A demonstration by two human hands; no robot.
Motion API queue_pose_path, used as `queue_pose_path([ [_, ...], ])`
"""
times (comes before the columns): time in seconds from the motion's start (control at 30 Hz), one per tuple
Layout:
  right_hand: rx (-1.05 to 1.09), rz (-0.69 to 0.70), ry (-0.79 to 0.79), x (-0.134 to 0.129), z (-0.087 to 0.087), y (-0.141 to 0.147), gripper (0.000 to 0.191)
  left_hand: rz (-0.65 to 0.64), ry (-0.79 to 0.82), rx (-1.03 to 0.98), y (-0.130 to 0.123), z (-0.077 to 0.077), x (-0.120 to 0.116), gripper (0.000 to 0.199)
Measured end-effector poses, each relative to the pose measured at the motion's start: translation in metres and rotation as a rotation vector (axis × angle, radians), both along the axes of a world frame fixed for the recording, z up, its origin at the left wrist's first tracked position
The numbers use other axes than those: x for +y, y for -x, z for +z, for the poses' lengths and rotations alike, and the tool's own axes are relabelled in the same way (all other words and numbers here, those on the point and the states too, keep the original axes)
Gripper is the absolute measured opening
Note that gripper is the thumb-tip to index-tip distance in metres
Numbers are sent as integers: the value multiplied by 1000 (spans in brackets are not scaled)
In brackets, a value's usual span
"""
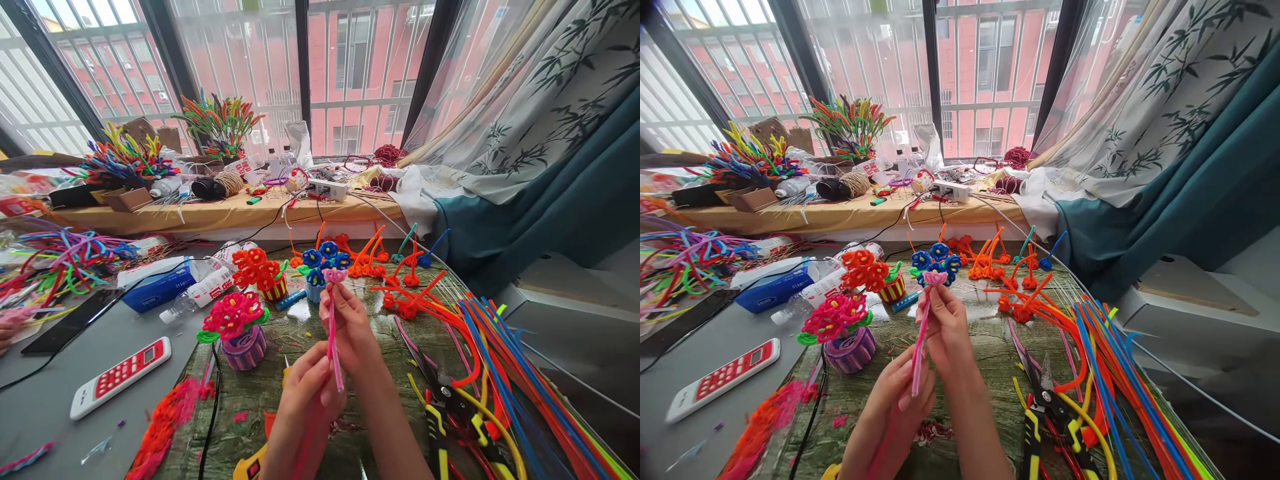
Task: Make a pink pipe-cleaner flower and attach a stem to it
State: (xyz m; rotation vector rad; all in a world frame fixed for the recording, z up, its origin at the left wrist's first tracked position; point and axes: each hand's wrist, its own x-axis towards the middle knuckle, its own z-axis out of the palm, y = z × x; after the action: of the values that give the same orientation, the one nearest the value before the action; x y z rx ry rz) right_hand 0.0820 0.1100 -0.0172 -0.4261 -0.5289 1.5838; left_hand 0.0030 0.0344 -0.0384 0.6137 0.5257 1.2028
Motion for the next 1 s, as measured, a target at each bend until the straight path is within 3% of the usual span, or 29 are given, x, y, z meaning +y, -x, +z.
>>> queue_pose_path([
  [0.2, 100, 21, 42, -1, -2, 7, 31, -17, 83, -324, -6, 11, -11, 22],
  [0.33, 117, 1, 49, -4, 0, 7, 33, 4, 88, -650, -8, 7, -14, 13],
  [0.53, 99, -32, 48, -7, 4, 8, 33, 80, 27, -833, -15, 9, -12, 10],
  [0.67, 64, -75, 32, -7, 3, 10, 33, 136, 109, -780, -17, 17, -12, 13],
  [0.8, 17, -162, 3, -6, 2, 7, 31, 219, 136, -643, -17, 10, -9, 16],
  [1.0, -69, -263, -48, -4, 0, 1, 28, 447, 134, -103, -14, -5, 0, 39],
])
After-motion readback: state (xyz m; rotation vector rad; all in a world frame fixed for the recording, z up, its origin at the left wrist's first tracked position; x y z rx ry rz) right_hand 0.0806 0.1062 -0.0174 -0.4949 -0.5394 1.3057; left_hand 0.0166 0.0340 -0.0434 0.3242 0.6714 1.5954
